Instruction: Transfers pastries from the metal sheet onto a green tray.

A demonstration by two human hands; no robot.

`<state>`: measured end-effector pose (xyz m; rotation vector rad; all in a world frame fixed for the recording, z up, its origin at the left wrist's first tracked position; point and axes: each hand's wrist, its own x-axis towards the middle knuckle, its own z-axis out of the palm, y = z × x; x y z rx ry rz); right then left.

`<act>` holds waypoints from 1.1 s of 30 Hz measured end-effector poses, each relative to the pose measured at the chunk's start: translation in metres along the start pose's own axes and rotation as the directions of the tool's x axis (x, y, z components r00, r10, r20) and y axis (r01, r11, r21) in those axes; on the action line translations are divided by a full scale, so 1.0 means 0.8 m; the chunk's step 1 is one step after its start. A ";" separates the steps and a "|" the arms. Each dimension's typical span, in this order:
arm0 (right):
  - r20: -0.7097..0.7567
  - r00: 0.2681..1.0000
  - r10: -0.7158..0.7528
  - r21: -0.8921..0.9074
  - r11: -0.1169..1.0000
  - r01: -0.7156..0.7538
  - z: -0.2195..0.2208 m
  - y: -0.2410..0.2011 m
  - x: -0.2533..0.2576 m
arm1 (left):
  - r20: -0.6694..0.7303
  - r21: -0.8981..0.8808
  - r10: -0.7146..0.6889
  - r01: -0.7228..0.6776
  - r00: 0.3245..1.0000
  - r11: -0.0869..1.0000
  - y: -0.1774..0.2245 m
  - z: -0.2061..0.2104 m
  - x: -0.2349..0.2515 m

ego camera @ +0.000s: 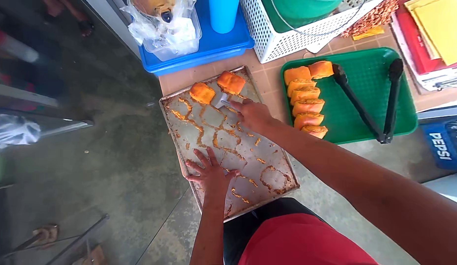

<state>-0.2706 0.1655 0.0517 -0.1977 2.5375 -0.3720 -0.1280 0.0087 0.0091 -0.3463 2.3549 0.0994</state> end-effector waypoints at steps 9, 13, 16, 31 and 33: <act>-0.012 1.000 -0.003 0.034 0.999 0.004 0.001 0.004 -0.012 | -0.007 -0.015 0.019 -0.019 1.000 1.000 -0.002 -0.002 0.000; -0.052 0.997 -0.049 0.053 0.997 0.051 -0.001 -0.011 -0.002 | 0.006 -0.002 0.007 -0.007 1.000 1.000 -0.001 -0.005 0.000; -0.073 0.996 -0.057 0.052 0.997 0.061 0.012 0.018 -0.056 | 0.013 -0.008 0.016 -0.016 1.000 1.000 -0.001 -0.004 0.001; 0.132 0.991 -0.010 0.089 0.996 -0.002 0.049 0.053 -0.117 | -0.011 0.007 0.017 -0.017 1.000 1.000 0.001 -0.001 -0.001; -0.063 0.997 -0.055 0.185 0.981 0.066 0.045 0.086 -0.138 | -0.037 -0.003 0.020 -0.020 0.999 1.000 -0.001 0.001 -0.003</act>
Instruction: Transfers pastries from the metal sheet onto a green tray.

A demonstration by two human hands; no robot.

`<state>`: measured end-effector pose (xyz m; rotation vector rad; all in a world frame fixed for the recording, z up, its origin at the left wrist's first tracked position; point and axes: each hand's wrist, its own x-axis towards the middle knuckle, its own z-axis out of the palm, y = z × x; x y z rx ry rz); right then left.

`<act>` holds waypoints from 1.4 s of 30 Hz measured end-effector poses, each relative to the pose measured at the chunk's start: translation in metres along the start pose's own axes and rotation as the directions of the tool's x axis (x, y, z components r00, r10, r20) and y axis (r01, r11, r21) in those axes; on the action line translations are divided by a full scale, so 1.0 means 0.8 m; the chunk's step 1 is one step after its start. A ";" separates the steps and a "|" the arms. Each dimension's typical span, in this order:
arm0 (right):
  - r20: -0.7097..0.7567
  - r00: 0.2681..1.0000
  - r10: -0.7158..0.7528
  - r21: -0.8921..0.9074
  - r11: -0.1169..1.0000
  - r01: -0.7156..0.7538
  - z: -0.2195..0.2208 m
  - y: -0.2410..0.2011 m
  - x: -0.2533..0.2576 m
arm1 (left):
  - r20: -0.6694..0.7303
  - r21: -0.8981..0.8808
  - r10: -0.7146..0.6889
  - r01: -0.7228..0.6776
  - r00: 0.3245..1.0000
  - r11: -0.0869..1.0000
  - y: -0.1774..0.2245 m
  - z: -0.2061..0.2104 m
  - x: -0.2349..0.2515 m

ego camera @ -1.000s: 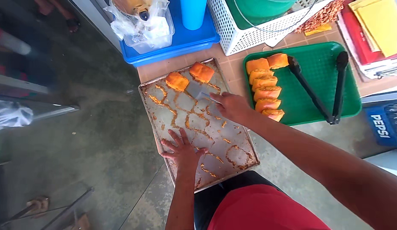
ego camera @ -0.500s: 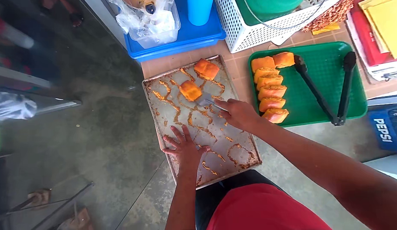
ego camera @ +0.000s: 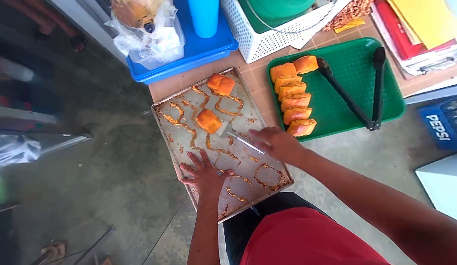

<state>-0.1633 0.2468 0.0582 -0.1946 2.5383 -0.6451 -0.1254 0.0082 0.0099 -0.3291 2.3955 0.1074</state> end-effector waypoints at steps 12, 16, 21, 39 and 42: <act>-0.330 0.639 0.695 0.227 0.715 -0.661 -0.106 0.294 -0.057 | -0.130 -0.013 0.007 -0.009 0.991 1.000 -0.003 0.010 -0.003; -0.419 0.571 0.706 0.262 0.696 -0.668 -0.114 0.303 -0.051 | -0.125 -0.011 0.000 -0.001 0.992 1.000 -0.005 0.008 -0.003; -0.312 0.538 0.783 0.363 0.622 -0.694 -0.109 0.352 -0.055 | -0.089 0.006 -0.015 0.016 0.996 1.000 -0.001 0.003 -0.005; 0.086 0.987 0.134 0.088 0.986 -0.142 -0.007 -0.030 -0.042 | -0.015 -0.055 -0.023 0.022 1.000 0.998 -0.002 0.001 -0.001; 0.168 0.967 0.193 -0.038 0.981 -0.190 -0.004 -0.060 -0.019 | -0.016 -0.047 -0.021 0.020 1.000 0.999 -0.002 0.001 0.000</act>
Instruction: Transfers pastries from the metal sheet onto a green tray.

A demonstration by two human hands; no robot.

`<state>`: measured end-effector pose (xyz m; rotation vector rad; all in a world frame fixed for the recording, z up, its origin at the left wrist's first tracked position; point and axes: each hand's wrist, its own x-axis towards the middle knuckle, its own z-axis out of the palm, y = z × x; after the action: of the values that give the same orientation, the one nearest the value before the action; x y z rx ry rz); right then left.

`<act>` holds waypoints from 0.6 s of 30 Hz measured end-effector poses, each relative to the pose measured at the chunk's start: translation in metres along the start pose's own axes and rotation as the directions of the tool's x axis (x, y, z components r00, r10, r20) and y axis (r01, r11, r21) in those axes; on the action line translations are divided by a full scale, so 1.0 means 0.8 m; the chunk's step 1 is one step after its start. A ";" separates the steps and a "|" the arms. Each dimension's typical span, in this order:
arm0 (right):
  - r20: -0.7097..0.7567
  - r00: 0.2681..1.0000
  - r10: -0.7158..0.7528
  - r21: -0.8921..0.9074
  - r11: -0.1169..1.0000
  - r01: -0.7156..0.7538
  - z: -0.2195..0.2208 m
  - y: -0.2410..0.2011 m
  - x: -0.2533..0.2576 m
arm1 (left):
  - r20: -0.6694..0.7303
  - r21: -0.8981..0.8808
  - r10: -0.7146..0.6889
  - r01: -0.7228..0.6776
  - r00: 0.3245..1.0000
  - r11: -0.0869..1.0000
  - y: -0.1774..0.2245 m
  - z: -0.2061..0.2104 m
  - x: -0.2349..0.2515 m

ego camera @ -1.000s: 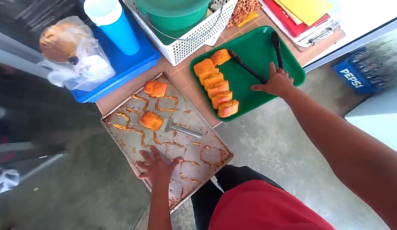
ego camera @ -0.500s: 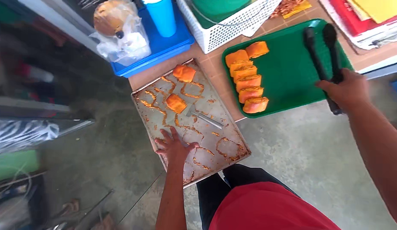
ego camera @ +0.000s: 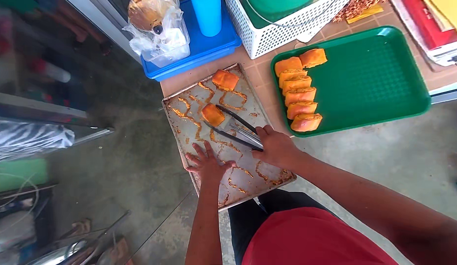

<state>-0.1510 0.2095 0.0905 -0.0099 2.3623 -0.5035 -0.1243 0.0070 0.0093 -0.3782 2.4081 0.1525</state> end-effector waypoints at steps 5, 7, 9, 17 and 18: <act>0.000 0.999 -0.043 0.170 0.984 0.042 0.004 0.010 0.021 | 0.005 -0.001 -0.003 0.003 1.000 1.000 0.001 0.000 0.000; 0.009 0.996 -0.093 0.525 0.848 0.075 0.001 0.040 0.027 | 0.006 0.007 -0.003 0.003 1.000 1.000 0.001 0.001 0.001; 0.109 0.977 -0.184 0.855 0.519 0.002 -0.002 0.074 0.032 | 0.005 0.010 -0.001 0.001 1.000 1.000 0.001 0.003 0.002; -0.027 0.958 -0.287 0.929 0.345 0.130 -0.052 0.200 -0.020 | -0.143 -0.013 0.063 -0.066 0.988 0.998 0.000 0.014 -0.004; -0.082 0.971 -0.225 0.888 0.426 0.174 -0.069 0.218 -0.035 | -0.156 -0.029 0.074 -0.080 0.985 0.996 -0.001 0.016 -0.004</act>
<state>-0.1435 0.3946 0.0829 0.1840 1.7526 -1.8144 -0.1142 0.0096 0.0016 -0.3232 2.5781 0.2067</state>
